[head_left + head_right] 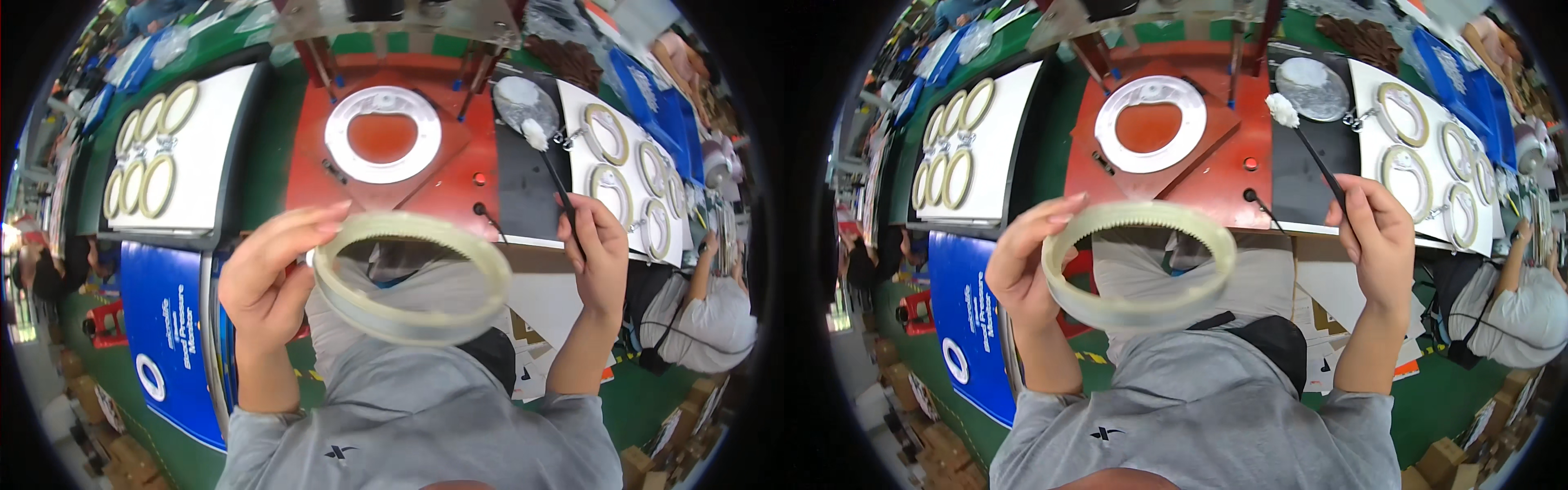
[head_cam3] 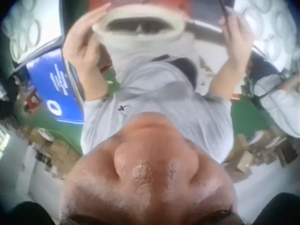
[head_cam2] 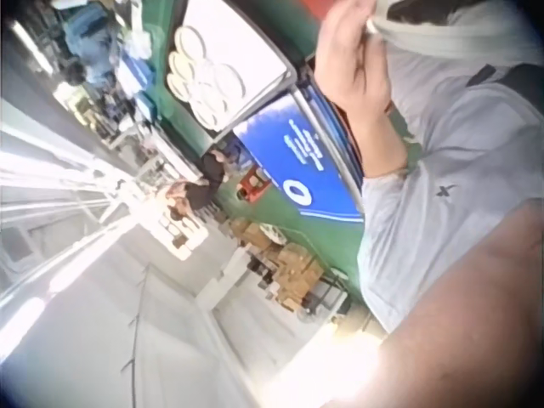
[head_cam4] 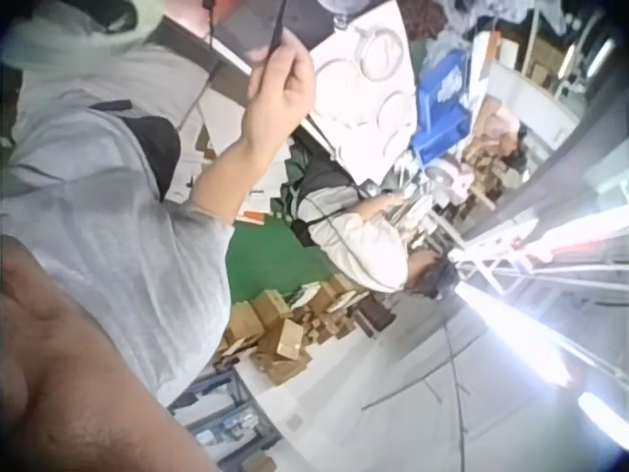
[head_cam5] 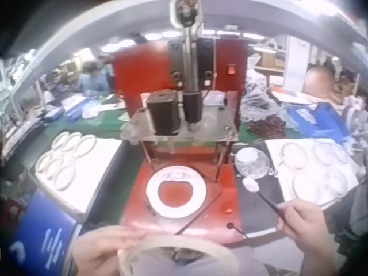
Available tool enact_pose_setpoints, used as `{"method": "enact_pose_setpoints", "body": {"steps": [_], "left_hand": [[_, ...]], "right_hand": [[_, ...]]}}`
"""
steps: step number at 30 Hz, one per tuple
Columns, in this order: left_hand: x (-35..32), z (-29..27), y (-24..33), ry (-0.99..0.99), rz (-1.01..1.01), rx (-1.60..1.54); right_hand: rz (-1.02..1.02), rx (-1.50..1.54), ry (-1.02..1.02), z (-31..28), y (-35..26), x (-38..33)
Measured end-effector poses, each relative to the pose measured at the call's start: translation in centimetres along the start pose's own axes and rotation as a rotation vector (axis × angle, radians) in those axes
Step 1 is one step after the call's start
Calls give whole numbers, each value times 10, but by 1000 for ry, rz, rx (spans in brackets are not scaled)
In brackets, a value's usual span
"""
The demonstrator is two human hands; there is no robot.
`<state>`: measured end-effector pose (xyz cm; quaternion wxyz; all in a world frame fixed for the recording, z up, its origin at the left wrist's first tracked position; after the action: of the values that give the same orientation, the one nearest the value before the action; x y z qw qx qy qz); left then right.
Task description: Applying a white sealant paste to circular plastic frames and using a manual hand press machine to bond them to base plates.
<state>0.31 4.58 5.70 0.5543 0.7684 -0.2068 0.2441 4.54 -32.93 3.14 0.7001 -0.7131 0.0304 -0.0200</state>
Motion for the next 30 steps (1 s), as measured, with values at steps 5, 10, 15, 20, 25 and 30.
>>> {"method": "enact_pose_setpoints", "body": {"steps": [5,10,15,20,25,30], "left_hand": [[21,-2,23,10,224,128],[18,-4,25,8,271,142],[7,2,27,70,221,22],[-1,-9,25,154,186,-22],[-6,-18,36,226,197,-71],[14,-19,53,-170,390,268]], "right_hand": [[-138,6,-215,17,-18,-8],[-265,-162,-272,40,-48,-10],[-507,-331,-429,62,-65,-4],[-706,-342,-472,86,-68,3],[-845,-617,-440,74,-90,-13],[-804,-1014,-573,50,-142,-38]]}}
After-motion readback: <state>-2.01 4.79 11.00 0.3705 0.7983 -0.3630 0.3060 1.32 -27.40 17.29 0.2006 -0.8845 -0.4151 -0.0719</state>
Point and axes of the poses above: each hand's wrist, its own x-axis towards the middle knuckle, its own z-axis out of the palm, y = z × x, the point moved 2 cm from there along x, towards the middle knuckle, and after that the axes turned 5 degrees about y, right-handed, at the moved point
